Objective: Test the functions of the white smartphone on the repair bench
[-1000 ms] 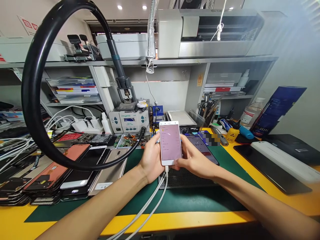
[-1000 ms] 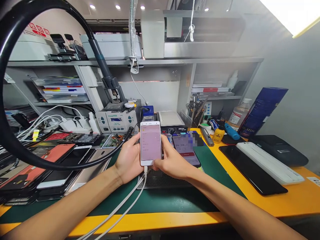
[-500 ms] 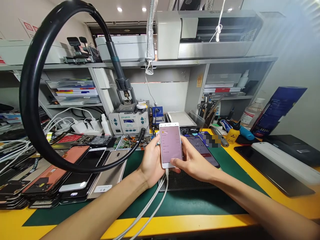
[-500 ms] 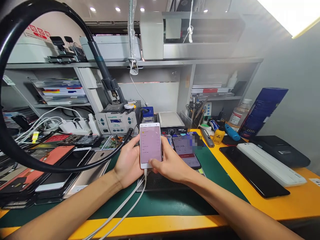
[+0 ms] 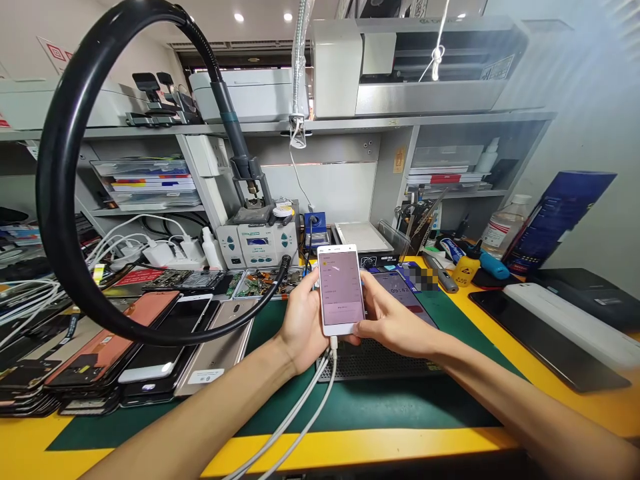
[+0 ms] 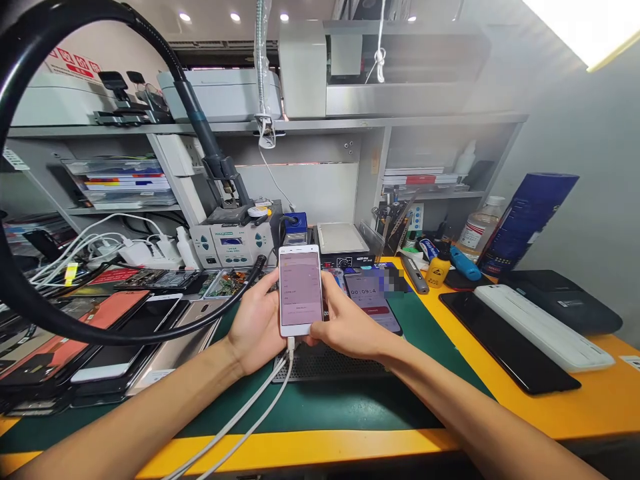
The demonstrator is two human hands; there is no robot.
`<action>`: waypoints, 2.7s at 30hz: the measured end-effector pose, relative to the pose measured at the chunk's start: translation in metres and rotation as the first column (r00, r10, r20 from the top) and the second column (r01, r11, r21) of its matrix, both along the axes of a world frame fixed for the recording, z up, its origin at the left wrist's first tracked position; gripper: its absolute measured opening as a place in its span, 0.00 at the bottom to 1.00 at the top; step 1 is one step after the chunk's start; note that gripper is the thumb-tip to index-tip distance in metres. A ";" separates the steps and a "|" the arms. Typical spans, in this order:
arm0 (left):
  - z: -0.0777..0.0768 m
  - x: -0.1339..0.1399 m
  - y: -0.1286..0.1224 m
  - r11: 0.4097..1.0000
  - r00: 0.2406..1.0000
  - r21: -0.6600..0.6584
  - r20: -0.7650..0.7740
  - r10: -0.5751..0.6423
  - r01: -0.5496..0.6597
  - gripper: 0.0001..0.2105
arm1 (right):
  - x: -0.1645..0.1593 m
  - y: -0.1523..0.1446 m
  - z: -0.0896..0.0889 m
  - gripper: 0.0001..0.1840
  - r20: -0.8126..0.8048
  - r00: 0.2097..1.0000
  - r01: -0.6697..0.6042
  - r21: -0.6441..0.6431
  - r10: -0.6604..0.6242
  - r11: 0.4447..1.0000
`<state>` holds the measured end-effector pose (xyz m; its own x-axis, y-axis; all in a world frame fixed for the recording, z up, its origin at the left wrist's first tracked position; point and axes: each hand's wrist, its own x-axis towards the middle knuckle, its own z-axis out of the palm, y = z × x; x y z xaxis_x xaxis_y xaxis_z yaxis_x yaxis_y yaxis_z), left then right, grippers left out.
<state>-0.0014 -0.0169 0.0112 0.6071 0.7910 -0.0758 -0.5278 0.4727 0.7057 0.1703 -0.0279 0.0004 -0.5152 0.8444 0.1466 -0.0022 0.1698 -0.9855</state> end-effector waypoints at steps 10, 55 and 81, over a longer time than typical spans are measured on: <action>0.000 -0.001 0.000 1.000 1.000 0.008 0.000 -0.018 0.018 0.27 | -0.004 -0.002 0.006 0.36 -0.060 0.998 -0.027 -0.034 0.025 0.999; -0.001 0.000 0.001 1.000 1.000 -0.015 -0.005 0.006 -0.006 0.24 | 0.003 0.000 0.009 0.40 0.001 0.997 -0.074 -0.044 0.074 0.996; 0.001 0.001 -0.001 0.999 0.999 -0.035 -0.048 0.017 -0.018 0.27 | 0.005 0.003 0.005 0.37 0.050 0.997 -0.054 -0.023 0.055 0.998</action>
